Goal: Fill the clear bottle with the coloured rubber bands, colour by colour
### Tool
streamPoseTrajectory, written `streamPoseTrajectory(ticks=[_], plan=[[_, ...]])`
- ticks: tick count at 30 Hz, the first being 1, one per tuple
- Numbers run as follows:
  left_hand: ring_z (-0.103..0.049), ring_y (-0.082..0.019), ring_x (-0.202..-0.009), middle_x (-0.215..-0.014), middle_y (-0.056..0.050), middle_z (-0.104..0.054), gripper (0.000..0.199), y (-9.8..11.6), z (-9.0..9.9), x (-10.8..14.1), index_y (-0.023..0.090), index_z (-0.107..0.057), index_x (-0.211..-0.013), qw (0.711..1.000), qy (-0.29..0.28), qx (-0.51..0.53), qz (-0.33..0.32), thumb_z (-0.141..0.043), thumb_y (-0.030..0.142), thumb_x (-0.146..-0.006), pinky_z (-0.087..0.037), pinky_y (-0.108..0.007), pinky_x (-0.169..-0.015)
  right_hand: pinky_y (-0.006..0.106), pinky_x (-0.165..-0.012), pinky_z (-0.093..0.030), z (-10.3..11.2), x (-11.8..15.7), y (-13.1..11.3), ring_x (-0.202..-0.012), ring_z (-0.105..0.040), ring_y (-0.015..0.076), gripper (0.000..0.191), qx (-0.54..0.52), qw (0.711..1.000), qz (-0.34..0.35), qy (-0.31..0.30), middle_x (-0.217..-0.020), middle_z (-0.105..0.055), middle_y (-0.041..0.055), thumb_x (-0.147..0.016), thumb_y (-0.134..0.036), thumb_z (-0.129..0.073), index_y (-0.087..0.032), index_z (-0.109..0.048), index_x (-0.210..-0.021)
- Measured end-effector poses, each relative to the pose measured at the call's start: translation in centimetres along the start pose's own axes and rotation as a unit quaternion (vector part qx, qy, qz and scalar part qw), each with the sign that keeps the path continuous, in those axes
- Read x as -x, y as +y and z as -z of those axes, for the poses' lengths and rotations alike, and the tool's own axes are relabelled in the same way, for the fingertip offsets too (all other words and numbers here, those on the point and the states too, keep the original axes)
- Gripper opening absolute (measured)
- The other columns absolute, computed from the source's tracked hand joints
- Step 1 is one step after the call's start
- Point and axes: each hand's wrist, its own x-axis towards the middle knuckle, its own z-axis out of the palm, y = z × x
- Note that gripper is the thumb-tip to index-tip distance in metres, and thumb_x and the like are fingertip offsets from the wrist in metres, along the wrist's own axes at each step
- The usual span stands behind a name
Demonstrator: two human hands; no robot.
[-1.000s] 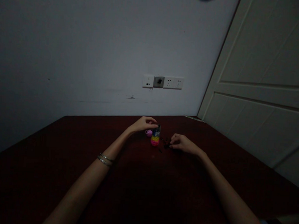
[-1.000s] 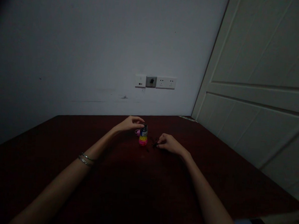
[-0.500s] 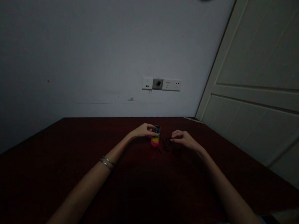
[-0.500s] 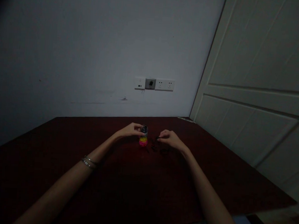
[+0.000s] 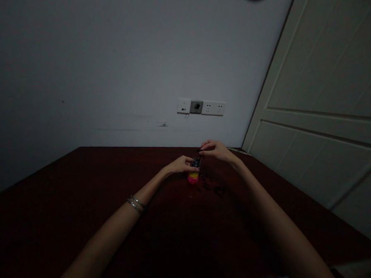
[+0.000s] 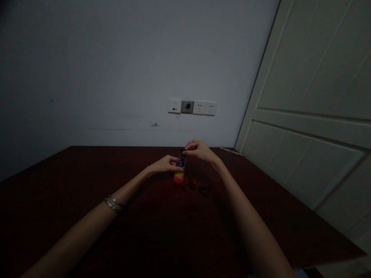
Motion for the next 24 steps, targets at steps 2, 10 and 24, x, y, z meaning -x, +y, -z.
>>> streamPoseTrajectory(ticks=[2,10,24], plan=[[-0.032,-0.005,-0.049,-0.057,0.004,-0.043,0.036,-0.1,0.0,0.0,0.009,-0.063,-0.080,1.000,-0.001,0.003,0.001,-0.066,0.041,-0.064,-0.023,-0.021,-0.048,0.029,-0.076,-0.043,-0.2,-0.6,-0.4,-0.083,-0.054,0.0161,0.017,0.027,0.999,-0.008,-0.035,-0.090,-0.058,0.0056,-0.061,-0.034,-0.068,-0.018,-0.069,-0.067],[-0.037,-0.006,-0.051,-0.061,0.002,-0.050,0.041,-0.6,-0.1,-0.3,0.008,-0.063,-0.087,1.000,-0.005,0.015,0.016,-0.067,0.041,-0.063,-0.026,-0.021,-0.049,0.028,-0.071,-0.043,-0.6,-1.0,-0.4,-0.077,-0.056,0.0167,0.022,0.092,0.988,-0.021,-0.119,-0.081,-0.064,0.0062,-0.063,-0.033,-0.066,-0.014,-0.068,-0.072],[-0.038,-0.005,-0.052,-0.061,0.002,-0.051,0.038,-0.8,-0.1,-0.4,0.007,-0.064,-0.082,0.999,0.000,0.034,0.017,-0.068,0.040,-0.063,-0.028,-0.020,-0.050,0.024,-0.057,-0.040,-1.0,-3.9,-1.0,-0.061,-0.054,0.0129,0.017,0.209,0.946,-0.069,-0.239,-0.065,-0.066,0.0025,-0.058,-0.023,-0.064,-0.014,-0.072,-0.070]])
